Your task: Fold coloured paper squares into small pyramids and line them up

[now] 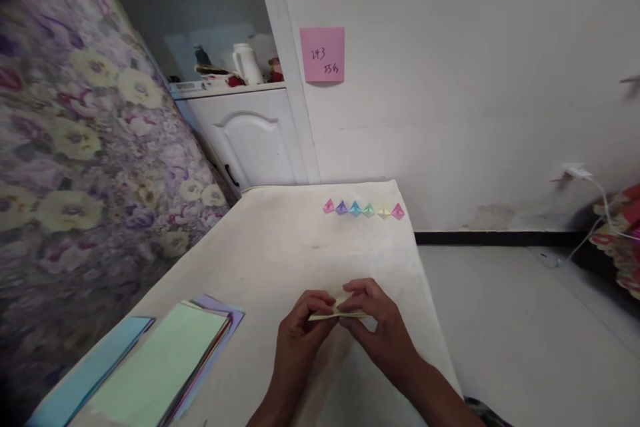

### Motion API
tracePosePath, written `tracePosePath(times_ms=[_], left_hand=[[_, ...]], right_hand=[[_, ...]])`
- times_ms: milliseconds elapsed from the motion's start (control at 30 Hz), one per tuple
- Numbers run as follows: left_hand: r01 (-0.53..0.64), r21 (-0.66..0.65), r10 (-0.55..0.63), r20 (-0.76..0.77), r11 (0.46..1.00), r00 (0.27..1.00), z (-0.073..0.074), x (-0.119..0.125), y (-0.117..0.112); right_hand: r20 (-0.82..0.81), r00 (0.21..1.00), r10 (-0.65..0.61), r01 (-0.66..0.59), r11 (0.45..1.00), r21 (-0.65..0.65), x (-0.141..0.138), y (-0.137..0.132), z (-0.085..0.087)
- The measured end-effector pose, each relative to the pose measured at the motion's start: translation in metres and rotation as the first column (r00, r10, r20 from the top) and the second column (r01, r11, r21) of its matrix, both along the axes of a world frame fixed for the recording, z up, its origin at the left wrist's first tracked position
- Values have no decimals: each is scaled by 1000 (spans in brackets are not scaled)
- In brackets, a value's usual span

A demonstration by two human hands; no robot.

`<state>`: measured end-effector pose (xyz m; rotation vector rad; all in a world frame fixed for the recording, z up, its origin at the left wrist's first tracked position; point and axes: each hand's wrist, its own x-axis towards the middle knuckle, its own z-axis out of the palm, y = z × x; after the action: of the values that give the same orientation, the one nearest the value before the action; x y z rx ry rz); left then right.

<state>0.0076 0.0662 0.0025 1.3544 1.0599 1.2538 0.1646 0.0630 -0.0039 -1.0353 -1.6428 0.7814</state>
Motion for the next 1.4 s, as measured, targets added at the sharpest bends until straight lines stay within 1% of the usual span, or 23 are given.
tracePosePath(times_ms=[133,300,400,500,600,733,867,933,1000,1100,1200,1267,1333,1400], left_hand=[[-4,49,8,-69,999,998,0,-1,-1],[-6,106,16,-93,994,996,3,-3,0],[1,79,7,-103,997,995,5,-5,0],[20,30,-18,-78,999,997,5,-6,1],[26,-39,-28,-49,999,998,3,-6,1],[25,-151,-35,-68,988,997,2,-6,2],[53,-200,-61,-38,978,997,1,-7,5],[58,-207,-63,-17,977,998,-1,-7,6],[41,-223,-45,-14,974,999,-3,-6,7],[15,-279,-21,-19,960,1000,-9,-3,7],[89,-338,-78,45,937,996,-19,2,8],[139,-346,-114,91,928,989,-26,4,9],[138,-350,-113,90,927,989,-30,5,9],[125,-354,-105,77,927,992,-31,6,9]], right_hand=[[18,1000,-3,2,1000,29,0,-1,2],[63,997,-44,38,995,87,3,-1,2],[67,997,-46,39,994,100,3,-1,3],[61,998,-26,20,996,87,2,-1,4],[42,999,3,-4,1000,14,1,0,6],[49,999,-16,23,989,-148,0,1,8],[-2,999,-41,38,948,-315,-2,4,3],[-63,997,-37,9,918,-397,-2,6,-1],[-120,992,-34,-24,892,-451,-3,8,-6],[-179,983,-44,-48,875,-482,-3,10,-11],[-195,979,-62,-39,879,-476,-3,11,-15],[-198,978,-72,-28,885,-464,-2,11,-15],[-198,977,-72,-28,886,-462,-1,11,-15],[-199,978,-56,-43,885,-464,-2,11,-15]])
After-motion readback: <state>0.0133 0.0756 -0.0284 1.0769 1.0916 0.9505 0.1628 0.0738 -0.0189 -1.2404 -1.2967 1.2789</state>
